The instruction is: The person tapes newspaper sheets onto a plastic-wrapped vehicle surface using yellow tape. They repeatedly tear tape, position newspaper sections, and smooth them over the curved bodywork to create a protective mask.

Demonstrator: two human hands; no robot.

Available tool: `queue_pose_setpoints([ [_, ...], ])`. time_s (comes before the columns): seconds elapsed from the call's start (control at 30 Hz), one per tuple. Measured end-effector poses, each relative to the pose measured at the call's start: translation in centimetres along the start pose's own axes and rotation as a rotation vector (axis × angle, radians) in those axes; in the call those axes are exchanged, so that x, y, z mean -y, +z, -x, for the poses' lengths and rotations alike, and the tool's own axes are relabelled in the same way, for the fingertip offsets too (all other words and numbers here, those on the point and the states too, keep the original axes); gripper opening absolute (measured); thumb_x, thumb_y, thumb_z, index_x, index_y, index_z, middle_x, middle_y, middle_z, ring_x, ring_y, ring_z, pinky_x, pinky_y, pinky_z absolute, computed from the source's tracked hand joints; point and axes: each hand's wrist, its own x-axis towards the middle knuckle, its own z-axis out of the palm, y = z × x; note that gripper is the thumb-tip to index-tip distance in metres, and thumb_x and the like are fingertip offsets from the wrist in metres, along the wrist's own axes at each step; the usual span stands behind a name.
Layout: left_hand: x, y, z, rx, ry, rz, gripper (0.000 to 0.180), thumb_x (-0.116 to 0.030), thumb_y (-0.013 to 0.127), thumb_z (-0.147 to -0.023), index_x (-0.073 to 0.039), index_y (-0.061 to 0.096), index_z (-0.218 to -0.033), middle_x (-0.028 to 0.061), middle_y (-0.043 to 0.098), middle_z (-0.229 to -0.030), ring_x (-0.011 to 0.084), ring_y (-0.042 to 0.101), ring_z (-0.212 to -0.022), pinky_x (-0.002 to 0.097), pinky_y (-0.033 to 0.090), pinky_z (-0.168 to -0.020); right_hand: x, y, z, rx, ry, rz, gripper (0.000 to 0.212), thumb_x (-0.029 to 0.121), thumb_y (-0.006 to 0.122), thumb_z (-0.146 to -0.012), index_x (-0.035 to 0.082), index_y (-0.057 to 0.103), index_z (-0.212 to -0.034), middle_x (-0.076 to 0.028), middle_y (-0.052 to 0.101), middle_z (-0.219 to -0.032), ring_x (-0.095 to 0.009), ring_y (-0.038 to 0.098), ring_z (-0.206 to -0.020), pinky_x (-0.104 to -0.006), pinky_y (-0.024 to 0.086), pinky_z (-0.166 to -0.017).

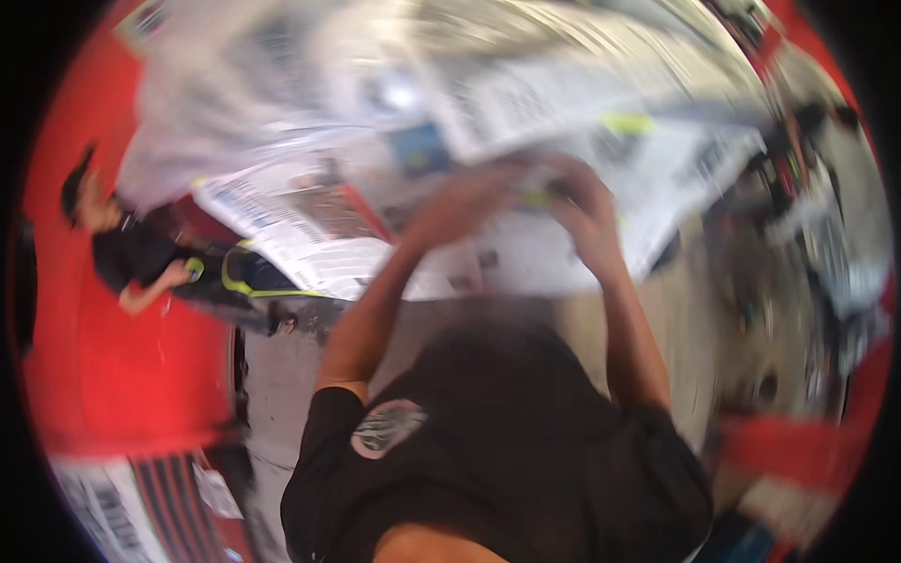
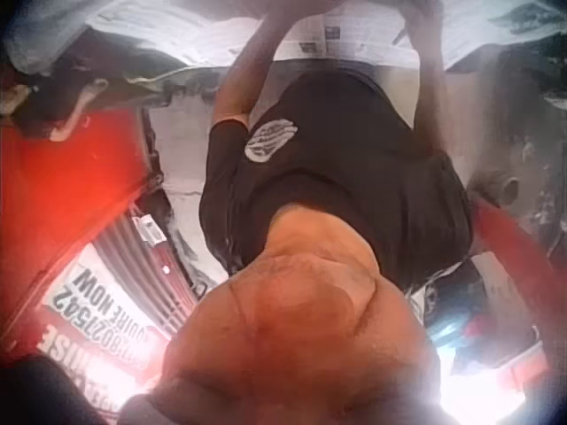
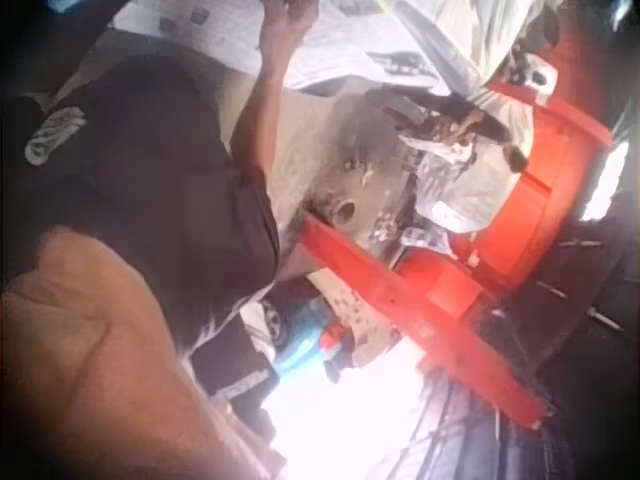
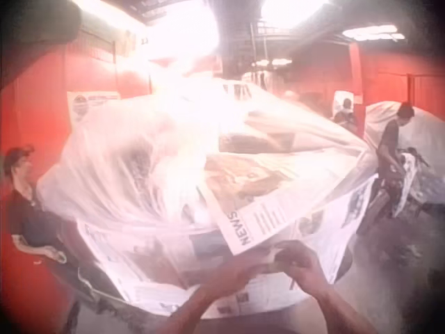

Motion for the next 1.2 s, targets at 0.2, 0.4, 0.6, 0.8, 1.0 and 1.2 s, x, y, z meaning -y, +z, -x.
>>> queue_pose_setpoints([
  [0.2,-3.5,-0.6,-2.0,0.071,-0.09,0.167,0.027,0.001,0.073,-0.088,0.0,0.069,-0.114,0.0112,0.068,-0.103,0.021,0.065,-0.091,0.0311,0.052,-0.077,0.9,0.2,1.4,-0.061,-0.169,-0.059,0.042,-0.016,0.061,-0.084,0.002,0.064,-0.122,-0.008,0.067,-0.111,-0.016,0.063,-0.108,-0.0301,0.048,-0.095],
  [0.4,-3.0,0.7,-2.0,0.026,-0.141,0.134,0.026,0.002,0.077,-0.083,-0.001,0.072,-0.109,0.01,0.067,-0.102,0.0196,0.065,-0.089,0.0304,0.051,-0.076,-0.3,1.7,2.5,-0.481,-0.464,0.547,0.023,-0.003,0.079,-0.081,0.001,0.071,-0.102,-0.013,0.071,-0.107,-0.027,0.071,-0.096,-0.0335,0.057,-0.081],
  [0.6,-3.2,2.2,-1.8,0.042,-0.147,0.149,0.022,0.006,0.077,-0.08,0.004,0.072,-0.1,0.0129,0.068,-0.098,0.0247,0.064,-0.09,0.0332,0.051,-0.078,-1.2,2.9,3.6,-0.581,-0.46,0.596,0.016,0.0,0.076,-0.08,0.001,0.072,-0.096,-0.013,0.071,-0.101,-0.031,0.072,-0.085,-0.0367,0.059,-0.071],
  [0.8,-3.1,1.6,-2.9,0.149,0.048,-0.049,0.018,0.006,0.071,-0.083,0.005,0.07,-0.101,0.0154,0.067,-0.097,0.0298,0.063,-0.091,0.0364,0.05,-0.082,-3.1,3.1,3.1,-0.554,-0.429,0.515,0.016,0.0,0.076,-0.079,0.0,0.068,-0.092,-0.015,0.07,-0.098,-0.033,0.07,-0.083,-0.0394,0.058,-0.073],
  [1.0,-3.8,1.5,-2.4,0.136,0.001,-0.022,0.02,0.004,0.071,-0.082,0.005,0.071,-0.103,0.0152,0.067,-0.097,0.0298,0.063,-0.092,0.0374,0.051,-0.083,-2.2,3.4,3.4,-0.6,-0.389,0.439,0.015,0.001,0.075,-0.08,-0.002,0.067,-0.091,-0.016,0.068,-0.097,-0.035,0.069,-0.082,-0.0392,0.057,-0.072],
  [1.2,-3.0,3.1,-3.4,0.08,0.094,0.023,0.02,0.004,0.075,-0.08,0.004,0.071,-0.1,0.014,0.067,-0.093,0.0304,0.063,-0.091,0.0391,0.05,-0.083,-1.1,1.9,3.9,-0.568,-0.315,0.444,0.017,0.0,0.075,-0.078,-0.001,0.066,-0.092,-0.016,0.066,-0.095,-0.032,0.068,-0.087,-0.0382,0.056,-0.077],
])
